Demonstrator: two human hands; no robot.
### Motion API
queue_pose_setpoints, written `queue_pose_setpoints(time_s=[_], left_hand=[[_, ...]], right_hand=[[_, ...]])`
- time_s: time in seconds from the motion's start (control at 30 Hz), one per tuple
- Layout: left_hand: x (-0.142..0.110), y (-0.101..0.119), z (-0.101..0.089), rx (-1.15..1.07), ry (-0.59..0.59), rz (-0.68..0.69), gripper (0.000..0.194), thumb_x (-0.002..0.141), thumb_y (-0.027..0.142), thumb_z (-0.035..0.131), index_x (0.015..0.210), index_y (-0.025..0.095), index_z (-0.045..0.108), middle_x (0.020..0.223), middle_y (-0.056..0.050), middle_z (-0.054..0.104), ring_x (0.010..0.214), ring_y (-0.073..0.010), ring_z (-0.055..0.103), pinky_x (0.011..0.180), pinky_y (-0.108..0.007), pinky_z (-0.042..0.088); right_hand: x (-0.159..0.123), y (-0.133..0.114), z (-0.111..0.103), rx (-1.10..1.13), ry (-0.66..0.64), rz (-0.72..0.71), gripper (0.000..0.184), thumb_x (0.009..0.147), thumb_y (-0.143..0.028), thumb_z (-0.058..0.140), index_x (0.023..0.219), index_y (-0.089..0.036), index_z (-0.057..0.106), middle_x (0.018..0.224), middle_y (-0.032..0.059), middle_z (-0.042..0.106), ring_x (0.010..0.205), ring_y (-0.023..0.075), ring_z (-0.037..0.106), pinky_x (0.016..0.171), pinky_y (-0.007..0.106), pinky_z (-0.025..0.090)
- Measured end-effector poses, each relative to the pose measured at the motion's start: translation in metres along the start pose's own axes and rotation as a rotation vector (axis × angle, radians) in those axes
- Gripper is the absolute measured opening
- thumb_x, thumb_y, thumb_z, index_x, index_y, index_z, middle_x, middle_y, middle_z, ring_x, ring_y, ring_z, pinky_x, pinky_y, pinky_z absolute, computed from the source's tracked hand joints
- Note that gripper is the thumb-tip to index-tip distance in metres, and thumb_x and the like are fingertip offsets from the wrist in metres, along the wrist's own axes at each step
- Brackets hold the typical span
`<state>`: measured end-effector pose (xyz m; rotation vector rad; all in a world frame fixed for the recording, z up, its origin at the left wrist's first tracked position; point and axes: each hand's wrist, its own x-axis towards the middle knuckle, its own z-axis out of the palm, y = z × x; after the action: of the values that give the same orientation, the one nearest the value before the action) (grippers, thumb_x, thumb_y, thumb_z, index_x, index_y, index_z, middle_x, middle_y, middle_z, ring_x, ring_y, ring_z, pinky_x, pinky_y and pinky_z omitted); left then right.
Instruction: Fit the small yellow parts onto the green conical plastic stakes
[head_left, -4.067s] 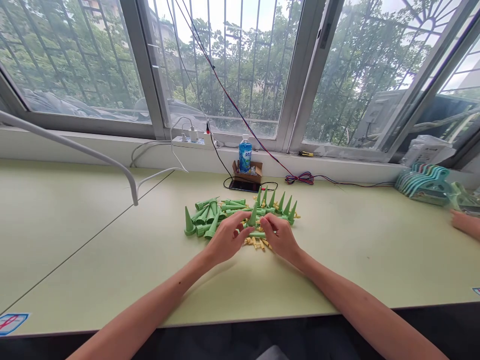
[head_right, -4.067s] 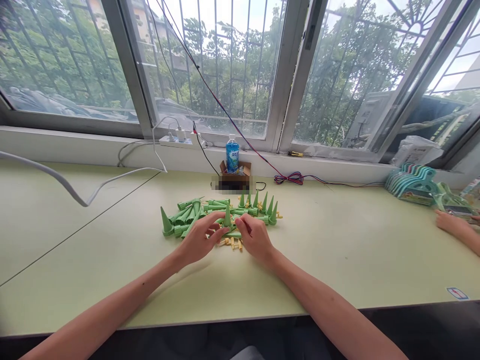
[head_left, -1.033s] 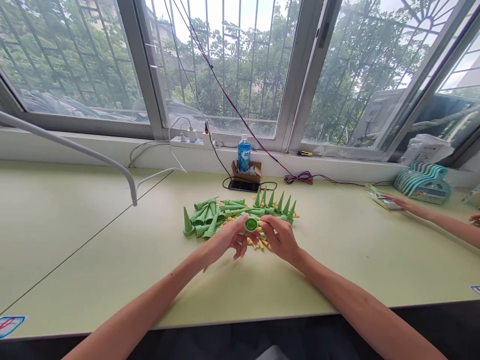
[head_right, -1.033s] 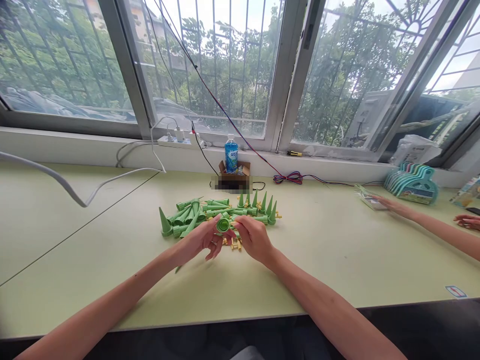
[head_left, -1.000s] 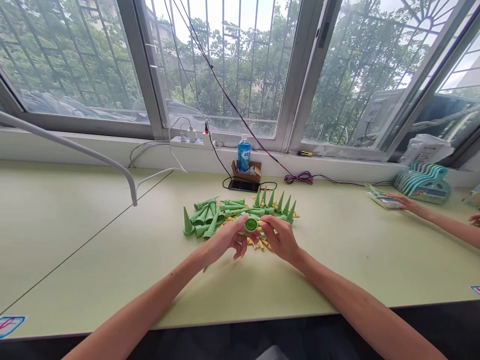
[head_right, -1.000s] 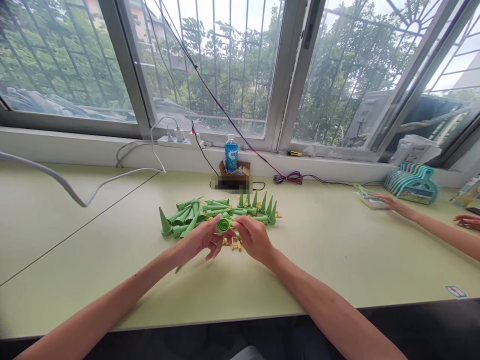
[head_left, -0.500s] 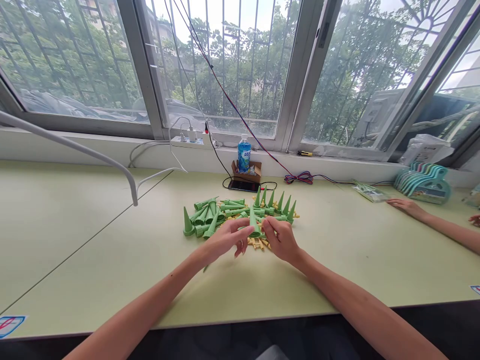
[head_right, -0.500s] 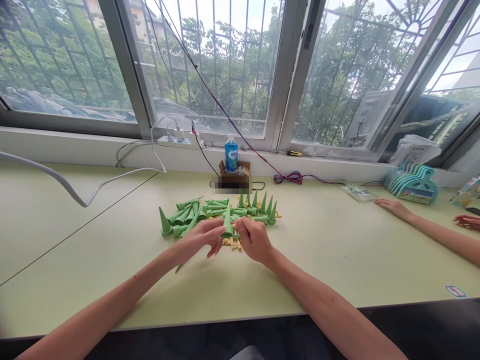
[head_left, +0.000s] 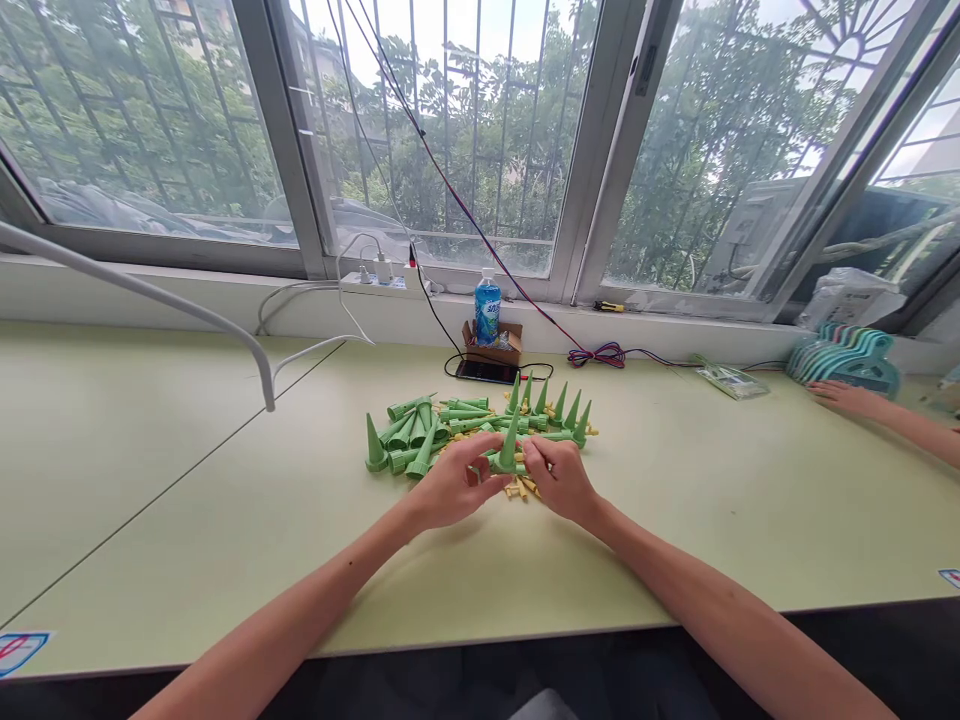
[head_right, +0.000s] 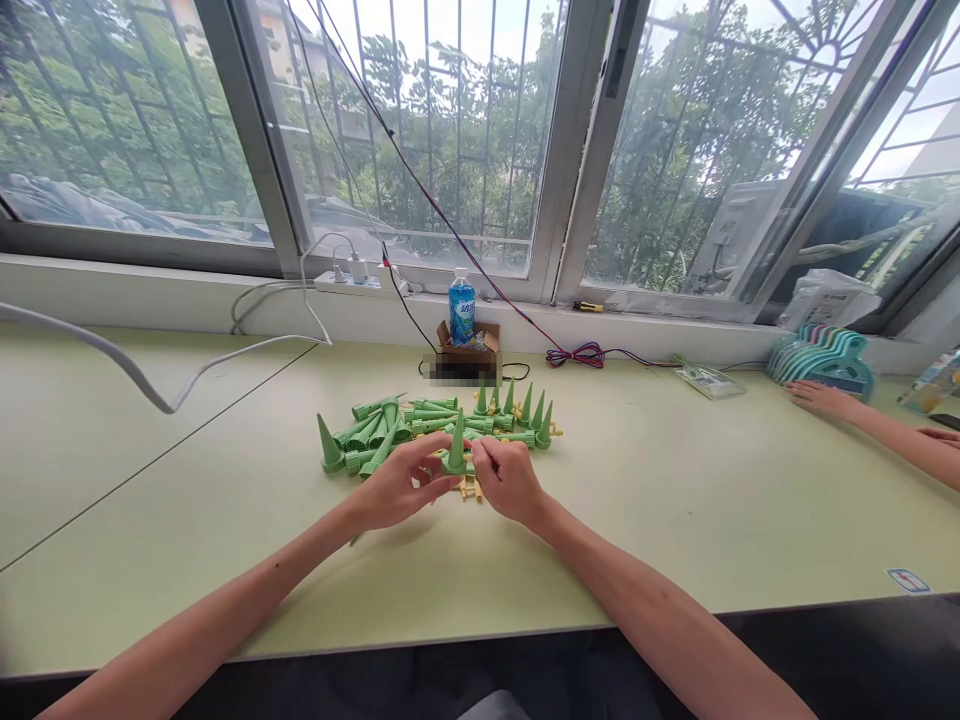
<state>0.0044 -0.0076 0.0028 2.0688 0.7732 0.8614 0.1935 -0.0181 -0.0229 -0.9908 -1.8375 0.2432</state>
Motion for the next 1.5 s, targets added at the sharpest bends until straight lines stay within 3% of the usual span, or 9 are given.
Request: queue_pose_setpoints(time_s=[0.17, 0.33, 0.43, 0.6, 0.7, 1.0, 1.5], left_hand=[[0.0022, -0.0062, 0.0034, 0.072, 0.058, 0.032, 0.024, 0.087, 0.039, 0.061, 0.1, 0.019, 0.063, 0.096, -0.004, 0.054, 0.06, -0.0089, 0.054, 0.048, -0.02, 0.044], [0.0023, -0.0087, 0.0043, 0.011, 0.133, -0.071, 0.041, 0.086, 0.049, 0.062, 0.114, 0.02, 0.057, 0.104, -0.006, 0.06, 0.051, -0.0074, 0.053, 0.04, -0.021, 0.043], [0.0029, -0.0091, 0.0032, -0.106, 0.118, -0.126, 0.045, 0.089, 0.057, 0.053, 0.116, 0.021, 0.054, 0.097, -0.005, 0.062, 0.048, -0.0085, 0.055, 0.035, -0.02, 0.041], [0.0059, -0.0049, 0.0005, -0.296, -0.007, -0.259, 0.052, 0.089, 0.067, 0.043, 0.089, 0.016, 0.054, 0.082, -0.004, 0.064, 0.045, -0.0089, 0.055, 0.032, -0.018, 0.038], [0.0071, -0.0023, -0.0004, -0.383, -0.05, -0.345, 0.057, 0.088, 0.07, 0.043, 0.082, 0.015, 0.057, 0.072, -0.003, 0.063, 0.044, -0.0091, 0.054, 0.032, -0.018, 0.038], [0.0071, -0.0016, -0.0024, -0.542, -0.047, -0.368, 0.051, 0.083, 0.062, 0.06, 0.069, 0.013, 0.058, 0.06, -0.001, 0.06, 0.042, -0.0074, 0.052, 0.036, -0.018, 0.039], [0.0076, -0.0023, -0.0025, -0.611, -0.057, -0.414, 0.053, 0.082, 0.061, 0.062, 0.063, 0.011, 0.062, 0.054, -0.002, 0.059, 0.04, -0.0068, 0.049, 0.038, -0.02, 0.038]], right_hand=[[0.0005, 0.0009, 0.0022, 0.023, 0.024, 0.031, 0.041, 0.098, -0.033, 0.038, 0.059, -0.021, 0.032, 0.05, -0.0045, 0.033, 0.045, 0.0094, 0.029, 0.046, 0.025, 0.025], [0.0006, 0.0022, 0.0032, 0.032, 0.081, 0.064, 0.039, 0.1, -0.035, 0.039, 0.063, -0.02, 0.041, 0.055, -0.0033, 0.041, 0.049, 0.0102, 0.035, 0.049, 0.025, 0.029], [0.0008, 0.0027, 0.0024, 0.043, 0.113, 0.072, 0.037, 0.1, -0.035, 0.04, 0.067, -0.019, 0.046, 0.055, -0.004, 0.042, 0.049, 0.0098, 0.036, 0.05, 0.024, 0.03], [0.0009, 0.003, 0.0011, 0.043, 0.098, 0.021, 0.033, 0.1, -0.033, 0.042, 0.071, -0.019, 0.05, 0.057, -0.0042, 0.042, 0.051, 0.0099, 0.036, 0.051, 0.023, 0.031], [0.0007, 0.0026, 0.0009, 0.039, 0.069, -0.025, 0.031, 0.1, -0.031, 0.043, 0.073, -0.019, 0.051, 0.058, -0.0039, 0.044, 0.052, 0.01, 0.037, 0.052, 0.022, 0.032], [0.0023, 0.0023, -0.001, 0.034, 0.008, -0.114, 0.027, 0.1, -0.028, 0.042, 0.078, -0.018, 0.054, 0.062, -0.0025, 0.051, 0.053, 0.0102, 0.042, 0.052, 0.022, 0.034], [0.0002, 0.006, 0.0015, 0.005, -0.024, -0.14, 0.03, 0.1, -0.029, 0.043, 0.074, -0.019, 0.053, 0.061, -0.0019, 0.048, 0.053, 0.0109, 0.04, 0.054, 0.023, 0.034]])
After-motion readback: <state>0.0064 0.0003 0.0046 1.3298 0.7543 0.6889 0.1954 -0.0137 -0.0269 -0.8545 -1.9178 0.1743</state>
